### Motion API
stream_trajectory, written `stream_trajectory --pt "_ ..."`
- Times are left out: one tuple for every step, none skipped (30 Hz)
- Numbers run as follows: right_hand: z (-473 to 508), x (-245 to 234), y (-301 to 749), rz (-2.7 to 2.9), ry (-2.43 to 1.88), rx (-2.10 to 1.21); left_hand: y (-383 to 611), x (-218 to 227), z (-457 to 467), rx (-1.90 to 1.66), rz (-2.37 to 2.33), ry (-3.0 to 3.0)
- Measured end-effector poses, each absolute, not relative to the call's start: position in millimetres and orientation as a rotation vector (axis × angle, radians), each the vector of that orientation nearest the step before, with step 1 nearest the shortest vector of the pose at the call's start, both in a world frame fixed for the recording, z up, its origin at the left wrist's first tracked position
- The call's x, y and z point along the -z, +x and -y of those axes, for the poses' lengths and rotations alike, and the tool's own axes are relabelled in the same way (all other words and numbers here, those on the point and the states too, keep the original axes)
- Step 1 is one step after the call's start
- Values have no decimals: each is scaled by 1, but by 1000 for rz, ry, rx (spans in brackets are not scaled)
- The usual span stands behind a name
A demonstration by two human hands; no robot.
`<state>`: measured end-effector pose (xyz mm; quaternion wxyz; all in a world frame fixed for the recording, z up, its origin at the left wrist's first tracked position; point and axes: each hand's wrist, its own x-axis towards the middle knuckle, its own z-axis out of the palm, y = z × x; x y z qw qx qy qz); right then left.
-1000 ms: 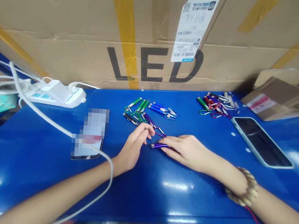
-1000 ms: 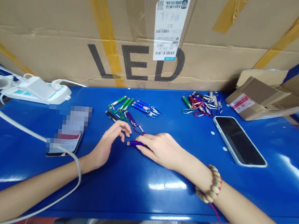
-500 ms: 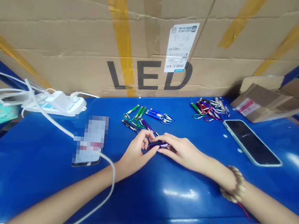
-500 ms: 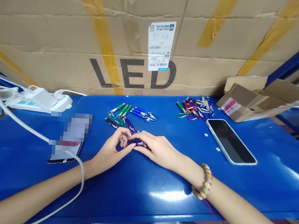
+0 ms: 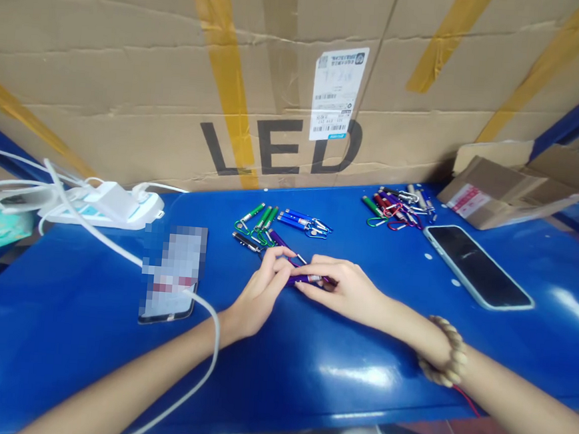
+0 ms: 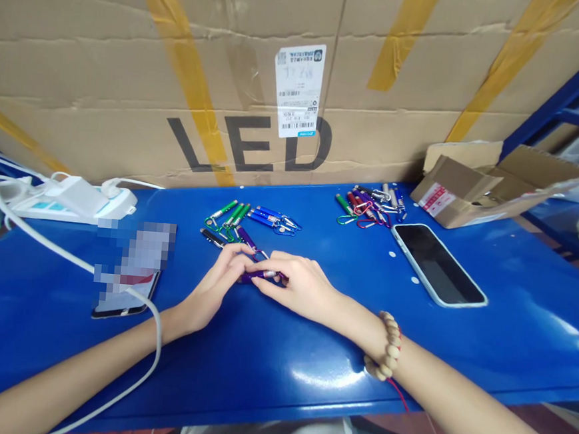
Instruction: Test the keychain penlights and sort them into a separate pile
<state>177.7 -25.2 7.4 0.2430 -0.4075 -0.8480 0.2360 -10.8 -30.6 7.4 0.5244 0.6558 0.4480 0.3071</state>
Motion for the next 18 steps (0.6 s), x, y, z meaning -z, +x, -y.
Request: stream_trajectory --pt "25 -8 177 2303 -1120 -664 -11 -6 31 -748 -1070 1555" --pt "25 -9 176 2286 -1120 -693 -12 -5 31 -769 -1062 1543" --pt "25 -9 176 2267 -1114 -728 -12 -4 31 -794 -1047 1535" --pt "25 -9 176 2246 -1107 -763 -12 -2 30 -813 -1030 1530" --pt "24 -9 176 2226 -1100 -792 -13 -1 30 -823 -1010 1528" --pt "24 -8 176 2209 -1094 -814 -13 0 30 -829 -989 1528" --pt "23 -8 176 2195 -1089 -825 -12 1 29 -831 -969 1530" --pt "23 -7 176 2185 -1085 -828 -12 2 29 -834 -949 1532" --pt "22 -7 176 2177 -1084 -826 -12 3 28 -840 -929 1534" --pt "22 -6 176 2168 -1086 -824 -11 3 28 -849 -911 1537" --pt "22 -6 175 2157 -1090 -823 -11 2 28 -857 -897 1542" --pt "22 -7 175 2149 -1095 -824 -10 2 28 -864 -887 1551" --pt "22 -7 175 2143 -1102 -822 -10 1 29 -862 -879 1563" --pt "22 -8 175 2144 -1105 -820 -10 0 29 -857 -876 1574" --pt "22 -8 174 2152 -1104 -814 -10 0 29 -852 -874 1580" --pt "22 -9 174 2169 -1102 -804 -10 -1 30 -849 -875 1576" --pt "22 -9 175 2189 -1100 -786 -10 -1 30 -851 -875 1561" --pt "22 -9 175 2211 -1100 -760 -11 0 30 -856 -874 1537"
